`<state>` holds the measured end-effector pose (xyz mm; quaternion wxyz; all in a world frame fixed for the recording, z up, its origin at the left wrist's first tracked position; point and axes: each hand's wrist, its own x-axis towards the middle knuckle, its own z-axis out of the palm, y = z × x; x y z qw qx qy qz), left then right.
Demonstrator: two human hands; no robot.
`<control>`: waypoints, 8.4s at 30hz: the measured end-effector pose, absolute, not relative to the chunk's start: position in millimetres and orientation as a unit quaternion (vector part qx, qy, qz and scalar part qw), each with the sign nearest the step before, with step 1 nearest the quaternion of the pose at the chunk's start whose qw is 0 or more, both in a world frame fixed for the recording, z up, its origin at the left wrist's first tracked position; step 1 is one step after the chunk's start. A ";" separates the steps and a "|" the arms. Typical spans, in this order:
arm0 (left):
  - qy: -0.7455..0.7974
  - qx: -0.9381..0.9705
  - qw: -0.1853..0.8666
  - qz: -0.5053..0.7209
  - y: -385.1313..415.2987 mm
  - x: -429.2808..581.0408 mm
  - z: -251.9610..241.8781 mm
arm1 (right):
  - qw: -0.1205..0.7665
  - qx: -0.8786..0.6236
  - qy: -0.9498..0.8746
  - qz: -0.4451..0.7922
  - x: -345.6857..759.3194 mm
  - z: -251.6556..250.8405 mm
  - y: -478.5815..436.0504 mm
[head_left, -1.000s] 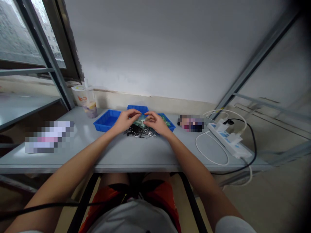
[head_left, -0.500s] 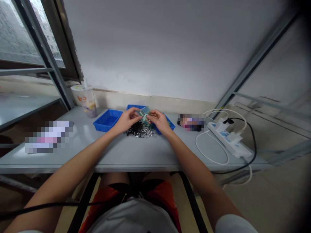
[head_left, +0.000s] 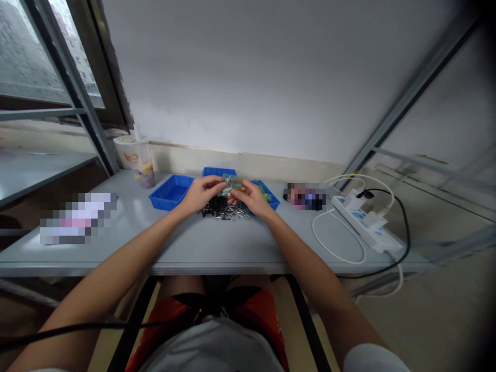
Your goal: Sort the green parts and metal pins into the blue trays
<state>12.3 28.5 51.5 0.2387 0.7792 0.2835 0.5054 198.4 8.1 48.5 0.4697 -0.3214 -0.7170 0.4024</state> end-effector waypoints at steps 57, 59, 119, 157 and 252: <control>0.257 0.786 0.139 0.544 21.2 17.1 49.9 | 0.467 -0.390 -0.769 0.197 203.6 47.7 9.1; 0.257 0.782 0.147 0.548 20.4 16.9 50.5 | 0.455 -0.382 -0.780 0.197 203.7 48.6 7.8; 0.263 0.773 0.236 0.527 22.2 17.3 52.6 | 0.479 -0.399 -0.772 0.124 197.5 49.1 -0.1; 0.334 0.741 0.217 0.541 35.2 17.9 45.9 | 0.507 -0.373 -0.726 0.275 200.9 43.3 13.9; 0.351 0.783 0.174 0.484 36.7 13.0 46.6 | 0.450 -0.447 -0.763 0.121 207.5 44.6 19.8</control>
